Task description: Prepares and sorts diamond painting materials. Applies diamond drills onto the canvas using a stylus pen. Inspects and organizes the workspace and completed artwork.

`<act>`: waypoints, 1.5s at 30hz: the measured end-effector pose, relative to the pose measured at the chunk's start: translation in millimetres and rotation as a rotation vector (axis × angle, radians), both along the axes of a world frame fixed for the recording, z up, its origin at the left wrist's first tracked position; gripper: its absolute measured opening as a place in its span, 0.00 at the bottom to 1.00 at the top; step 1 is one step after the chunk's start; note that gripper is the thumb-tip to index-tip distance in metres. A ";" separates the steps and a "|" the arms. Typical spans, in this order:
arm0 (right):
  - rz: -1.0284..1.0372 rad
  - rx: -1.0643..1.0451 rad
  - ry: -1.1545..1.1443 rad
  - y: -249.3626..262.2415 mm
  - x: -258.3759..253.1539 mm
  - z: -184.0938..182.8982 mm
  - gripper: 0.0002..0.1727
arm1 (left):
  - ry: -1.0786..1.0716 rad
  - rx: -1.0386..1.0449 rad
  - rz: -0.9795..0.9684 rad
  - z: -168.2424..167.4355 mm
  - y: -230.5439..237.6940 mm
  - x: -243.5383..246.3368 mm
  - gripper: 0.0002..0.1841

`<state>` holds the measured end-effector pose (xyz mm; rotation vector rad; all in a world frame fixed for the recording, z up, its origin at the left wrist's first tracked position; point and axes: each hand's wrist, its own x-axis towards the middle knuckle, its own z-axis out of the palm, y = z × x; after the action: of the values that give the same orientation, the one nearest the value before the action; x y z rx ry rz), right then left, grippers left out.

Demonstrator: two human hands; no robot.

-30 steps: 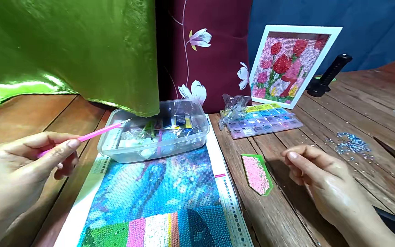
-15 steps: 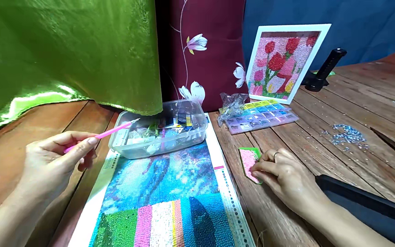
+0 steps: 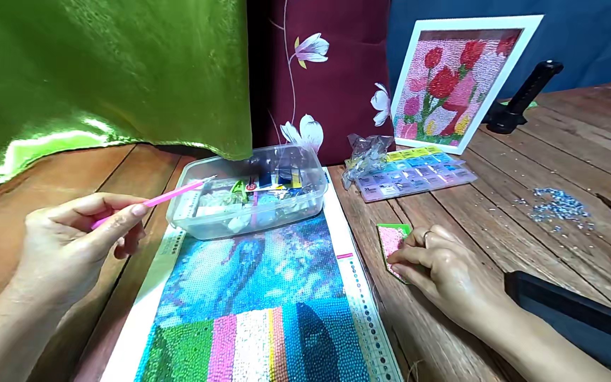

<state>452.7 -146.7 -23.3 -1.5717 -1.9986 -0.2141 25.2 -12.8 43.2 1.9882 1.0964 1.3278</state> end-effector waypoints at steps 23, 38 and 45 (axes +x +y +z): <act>-0.014 -0.225 0.307 -4.3 20.1 11.3 0.08 | 0.018 -0.010 -0.014 -3.0 4.0 -7.0 0.06; 0.041 -0.167 0.014 -2.7 11.9 8.5 0.06 | 0.027 -0.022 -0.023 -4.7 6.4 -11.9 0.05; 0.030 -0.242 0.174 -1.0 18.4 8.5 0.07 | 0.028 -0.009 -0.034 -5.2 7.7 -14.0 0.05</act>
<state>471.2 -147.7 -14.8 -1.6431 -1.9663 0.1785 11.1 -5.1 37.9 2.0156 1.0747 1.2789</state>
